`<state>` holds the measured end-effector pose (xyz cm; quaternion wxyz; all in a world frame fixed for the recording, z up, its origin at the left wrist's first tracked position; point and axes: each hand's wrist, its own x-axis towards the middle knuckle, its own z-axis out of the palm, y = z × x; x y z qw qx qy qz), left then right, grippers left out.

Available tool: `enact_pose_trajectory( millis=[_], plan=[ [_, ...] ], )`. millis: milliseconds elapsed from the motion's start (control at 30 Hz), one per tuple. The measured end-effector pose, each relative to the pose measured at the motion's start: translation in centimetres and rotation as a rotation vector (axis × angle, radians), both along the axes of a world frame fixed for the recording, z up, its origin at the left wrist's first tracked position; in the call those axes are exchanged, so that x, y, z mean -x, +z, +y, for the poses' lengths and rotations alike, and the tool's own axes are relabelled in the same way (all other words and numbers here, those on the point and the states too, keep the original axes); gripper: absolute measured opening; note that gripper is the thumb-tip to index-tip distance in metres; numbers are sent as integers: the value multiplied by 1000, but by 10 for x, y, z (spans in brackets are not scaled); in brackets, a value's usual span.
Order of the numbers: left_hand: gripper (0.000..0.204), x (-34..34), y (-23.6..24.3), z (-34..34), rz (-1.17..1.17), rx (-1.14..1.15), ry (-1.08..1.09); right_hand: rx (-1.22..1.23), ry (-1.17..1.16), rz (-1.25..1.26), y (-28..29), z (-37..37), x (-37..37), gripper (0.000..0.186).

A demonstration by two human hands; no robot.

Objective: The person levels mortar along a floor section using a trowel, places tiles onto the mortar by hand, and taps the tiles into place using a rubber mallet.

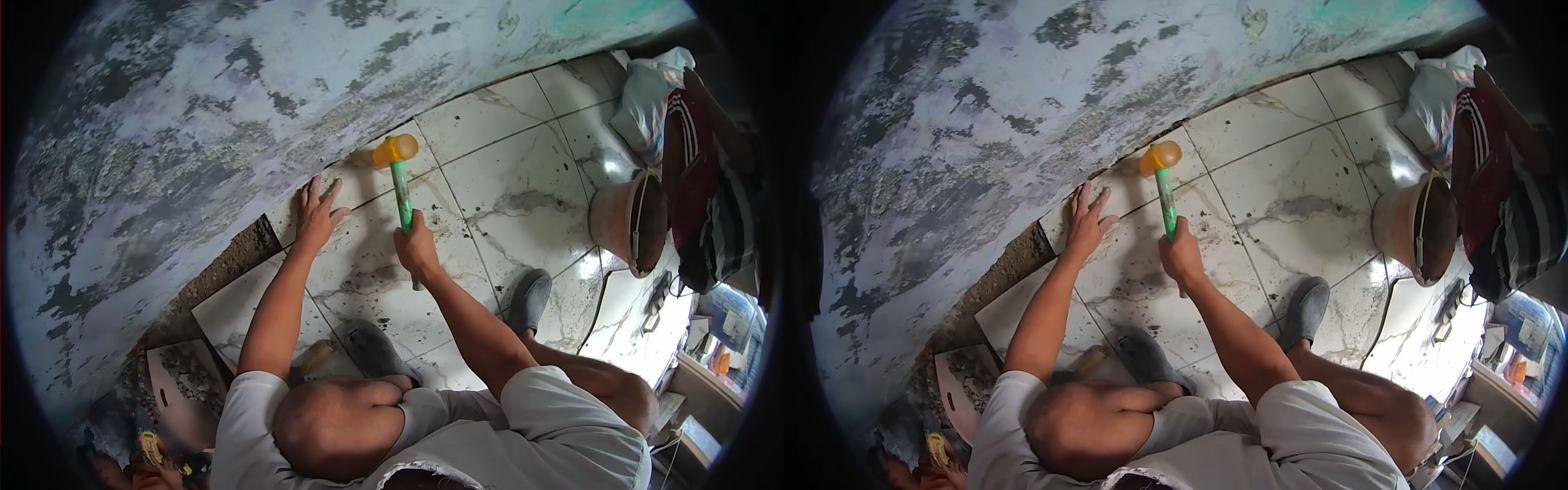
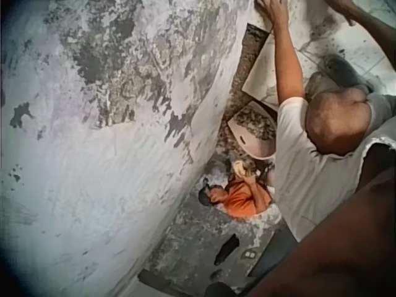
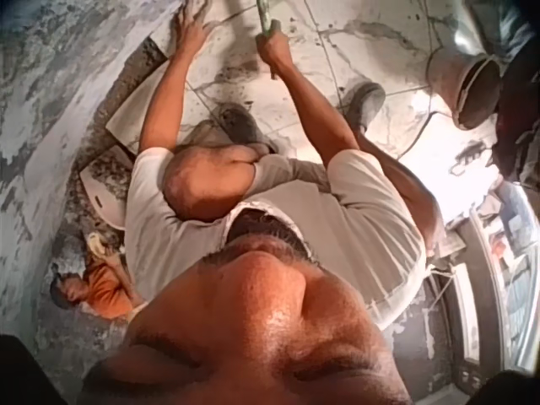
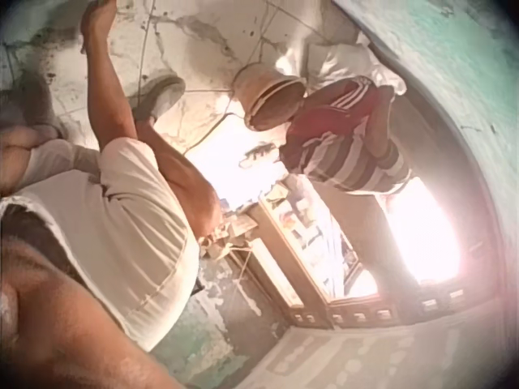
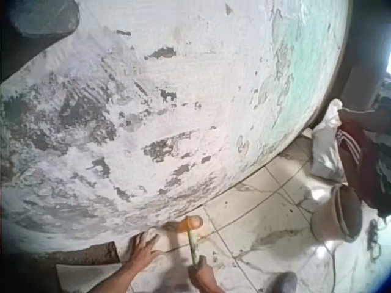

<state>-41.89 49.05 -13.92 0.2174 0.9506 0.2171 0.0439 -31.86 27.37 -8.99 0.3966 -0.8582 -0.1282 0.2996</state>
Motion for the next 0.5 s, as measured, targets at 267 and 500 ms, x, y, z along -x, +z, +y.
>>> enact_pose_trajectory(
  millis=[267,500],
  plan=[
    [64,58,0,-25,-67,-187,195,-194,-10,-250,37,-17,34,41],
    [67,82,6,-35,-86,-114,294,-85,118,-47,-12,22,52,29]
  ],
)
